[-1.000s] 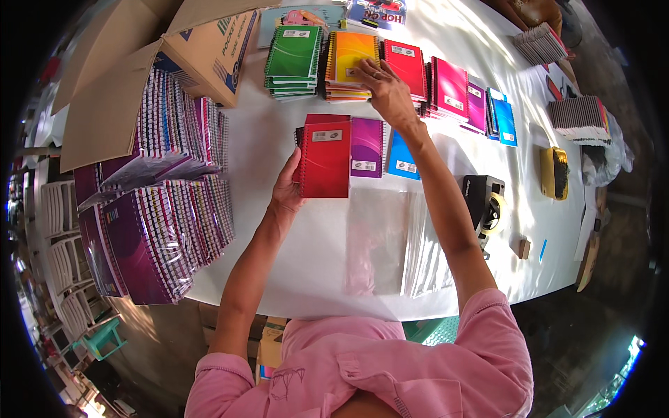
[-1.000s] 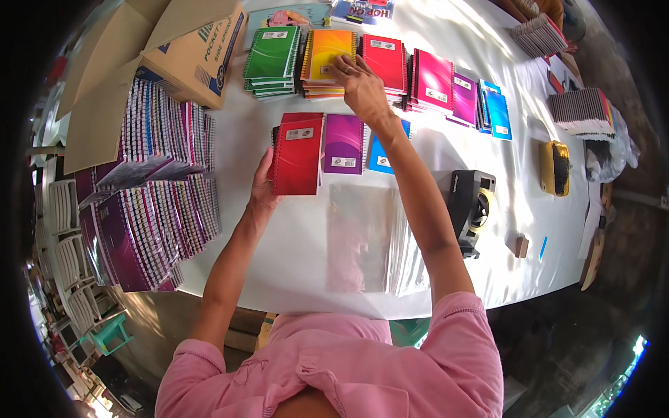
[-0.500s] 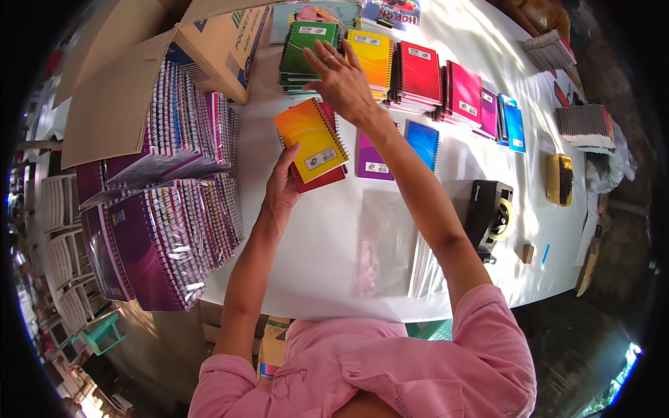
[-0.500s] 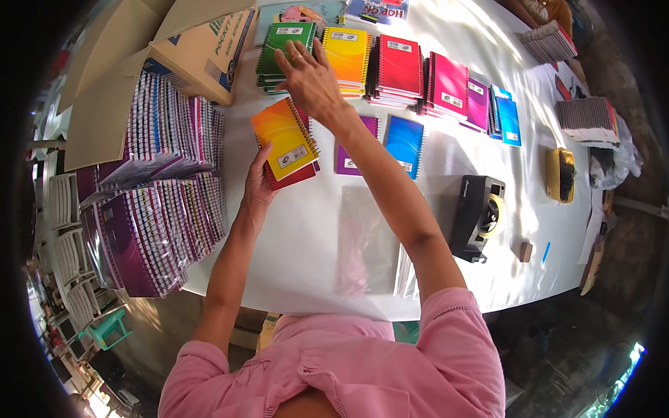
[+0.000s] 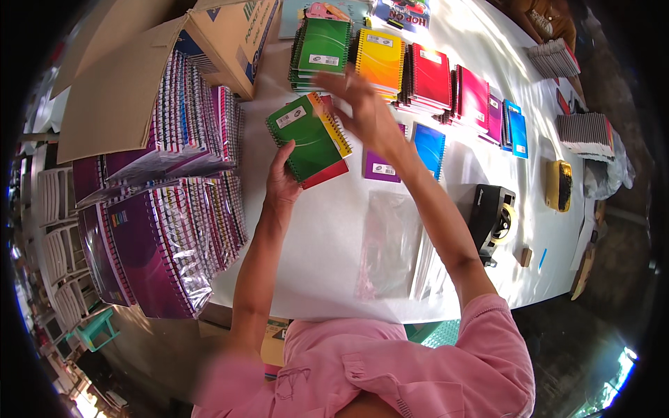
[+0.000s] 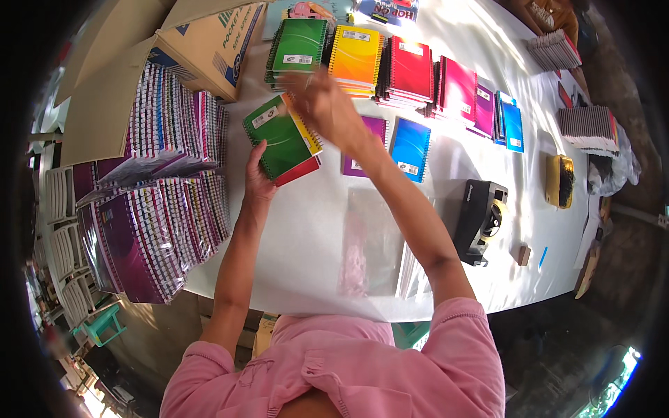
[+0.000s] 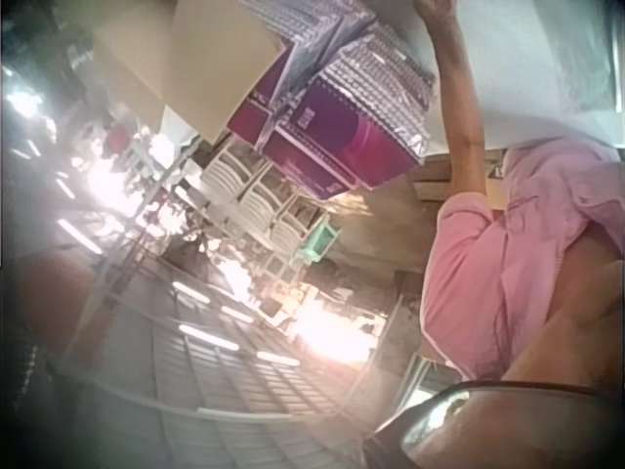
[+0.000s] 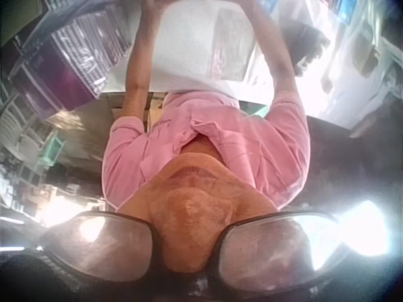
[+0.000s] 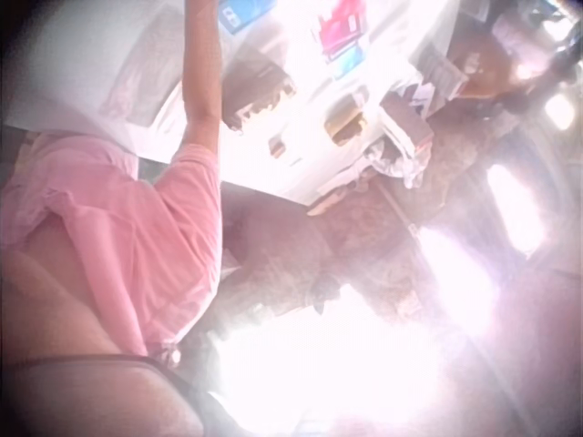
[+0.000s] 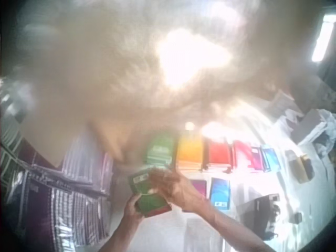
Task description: The person repeatedly picks up stacks of colorful spiral-bound notebooks, places them into clear plastic sleeves, and seals them using a tape dispenser. The person then sets the packaged notebooks aside and repeats the process with new stacks.
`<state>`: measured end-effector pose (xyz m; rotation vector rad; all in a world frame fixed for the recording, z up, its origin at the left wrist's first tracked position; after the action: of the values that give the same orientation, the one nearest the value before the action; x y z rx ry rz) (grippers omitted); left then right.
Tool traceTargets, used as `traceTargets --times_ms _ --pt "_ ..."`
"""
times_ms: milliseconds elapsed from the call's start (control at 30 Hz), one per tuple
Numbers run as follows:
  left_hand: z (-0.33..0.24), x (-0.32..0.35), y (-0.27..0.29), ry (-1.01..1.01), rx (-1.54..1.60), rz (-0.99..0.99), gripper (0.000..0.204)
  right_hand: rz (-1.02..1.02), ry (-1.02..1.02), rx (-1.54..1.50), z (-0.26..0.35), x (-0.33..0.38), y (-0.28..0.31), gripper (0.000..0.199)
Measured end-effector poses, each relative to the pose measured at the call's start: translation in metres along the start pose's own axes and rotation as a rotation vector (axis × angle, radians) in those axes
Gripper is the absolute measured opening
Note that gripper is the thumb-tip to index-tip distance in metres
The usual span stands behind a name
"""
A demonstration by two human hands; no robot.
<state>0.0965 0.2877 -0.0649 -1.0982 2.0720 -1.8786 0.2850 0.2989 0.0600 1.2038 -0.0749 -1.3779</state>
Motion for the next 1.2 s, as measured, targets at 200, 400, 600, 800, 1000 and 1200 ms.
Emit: traceTargets --times_ms 200,400,600,800,1000,1200 --pt "-0.004 -0.004 -0.005 -0.002 0.014 -0.046 0.058 0.219 0.104 0.513 -0.072 -0.012 -0.022 0.027" --pt "0.005 -0.009 0.008 0.020 -0.007 -0.052 0.058 0.005 0.204 0.520 -0.068 0.002 -0.026 0.040" --pt "0.015 -0.009 0.009 0.037 -0.019 -0.083 0.060 0.139 0.166 0.531 -0.077 0.008 -0.024 0.040" --pt "0.020 -0.011 0.007 0.051 0.021 -0.060 0.062 -0.034 0.211 0.386 -0.070 0.008 0.001 0.042" --pt "0.028 -0.019 0.002 0.082 -0.041 -0.018 0.063 0.202 0.223 0.567 -0.094 0.010 -0.018 0.048" --pt "0.023 -0.023 0.014 0.112 -0.039 0.086 0.070 0.001 0.248 0.345 -0.077 -0.008 0.032 0.040"
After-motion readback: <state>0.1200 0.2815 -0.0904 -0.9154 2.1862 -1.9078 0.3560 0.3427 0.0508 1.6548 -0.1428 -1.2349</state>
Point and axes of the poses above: each hand's wrist, its own x-axis away from the middle knuckle, its own y-axis out of the back of the hand, z = x × y, the point moved 1 cm from there along -x, towards the middle knuckle, and after that the axes turned 11 degrees about y, right-handed, at the moved point
